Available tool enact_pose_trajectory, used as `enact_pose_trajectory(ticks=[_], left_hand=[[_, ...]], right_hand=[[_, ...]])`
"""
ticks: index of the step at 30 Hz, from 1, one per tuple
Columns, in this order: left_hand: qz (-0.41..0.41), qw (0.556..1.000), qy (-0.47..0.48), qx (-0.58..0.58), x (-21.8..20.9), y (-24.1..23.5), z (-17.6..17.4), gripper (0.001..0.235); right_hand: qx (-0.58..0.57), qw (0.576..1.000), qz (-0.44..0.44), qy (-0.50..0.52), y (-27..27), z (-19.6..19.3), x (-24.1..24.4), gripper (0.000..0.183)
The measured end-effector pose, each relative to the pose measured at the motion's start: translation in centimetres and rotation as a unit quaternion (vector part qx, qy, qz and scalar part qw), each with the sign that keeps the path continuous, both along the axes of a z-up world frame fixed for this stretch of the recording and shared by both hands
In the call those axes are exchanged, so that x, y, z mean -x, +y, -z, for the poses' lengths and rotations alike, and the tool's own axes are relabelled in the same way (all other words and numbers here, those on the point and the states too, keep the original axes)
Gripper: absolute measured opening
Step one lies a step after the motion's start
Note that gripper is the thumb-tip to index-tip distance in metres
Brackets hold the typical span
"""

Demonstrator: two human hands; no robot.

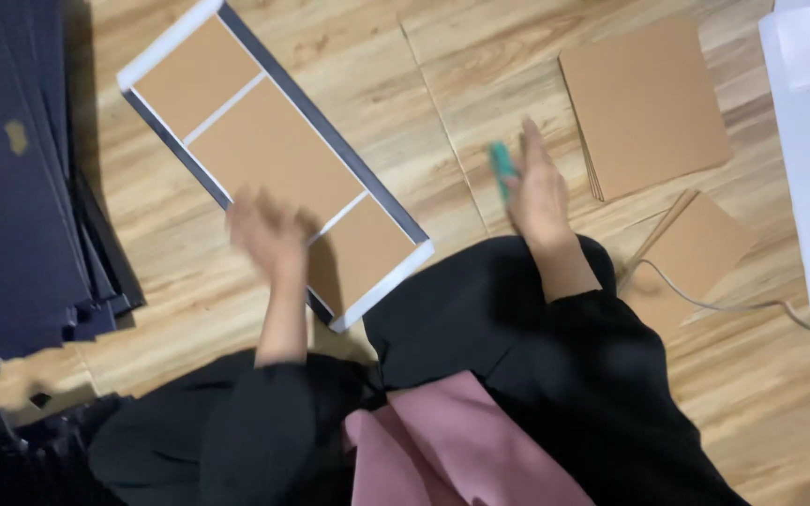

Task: Assembling a cardboard box or folder cover by aligning and bonding panels to a printed sheet

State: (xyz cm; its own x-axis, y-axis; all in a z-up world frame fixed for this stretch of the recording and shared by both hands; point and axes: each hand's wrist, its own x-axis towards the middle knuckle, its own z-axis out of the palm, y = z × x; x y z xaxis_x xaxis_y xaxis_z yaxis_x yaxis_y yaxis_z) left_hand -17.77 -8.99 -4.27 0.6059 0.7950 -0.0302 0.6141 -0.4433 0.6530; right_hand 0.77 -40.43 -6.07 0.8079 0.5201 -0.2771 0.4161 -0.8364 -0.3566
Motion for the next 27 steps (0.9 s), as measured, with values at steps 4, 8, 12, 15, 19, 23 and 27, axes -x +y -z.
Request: enact_pose_trajectory(ticks=[4, 8, 12, 15, 19, 23, 27], left_hand=[[-0.247, 0.941, -0.144, 0.184, 6.7, 1.4, 5.9, 0.053], [-0.311, 0.844, -0.174, 0.402, 7.3, 1.1, 5.9, 0.046], [-0.275, 0.848, -0.182, 0.414, 6.8, 4.3, 12.4, 0.032], [-0.301, 0.848, -0.127, 0.417, 3.6, 2.5, 6.9, 0.054], [-0.178, 0.942, -0.134, 0.253, 0.0, 3.1, 2.0, 0.046], [0.062, 0.933, -0.22, 0.277, -1.9, 4.9, -6.3, 0.03], [0.219, 0.93, 0.014, 0.293, -1.5, 10.2, -14.7, 0.044]], right_hand=[[0.106, 0.978, 0.16, -0.084, 0.6, -1.7, 0.3, 0.022], [-0.461, 0.868, 0.184, -0.025, 3.5, -3.5, 2.2, 0.021], [-0.342, 0.939, 0.025, 0.028, 8.6, 6.2, 7.2, 0.012], [-0.083, 0.994, -0.031, 0.065, 9.7, -2.8, 8.3, 0.031], [-0.14, 0.96, 0.044, 0.236, 9.1, -1.6, 6.9, 0.025], [-0.475, 0.77, 0.258, 0.339, 9.1, -2.1, 4.8, 0.01], [-0.582, 0.583, 0.334, 0.457, 7.4, -5.0, 1.6, 0.044]])
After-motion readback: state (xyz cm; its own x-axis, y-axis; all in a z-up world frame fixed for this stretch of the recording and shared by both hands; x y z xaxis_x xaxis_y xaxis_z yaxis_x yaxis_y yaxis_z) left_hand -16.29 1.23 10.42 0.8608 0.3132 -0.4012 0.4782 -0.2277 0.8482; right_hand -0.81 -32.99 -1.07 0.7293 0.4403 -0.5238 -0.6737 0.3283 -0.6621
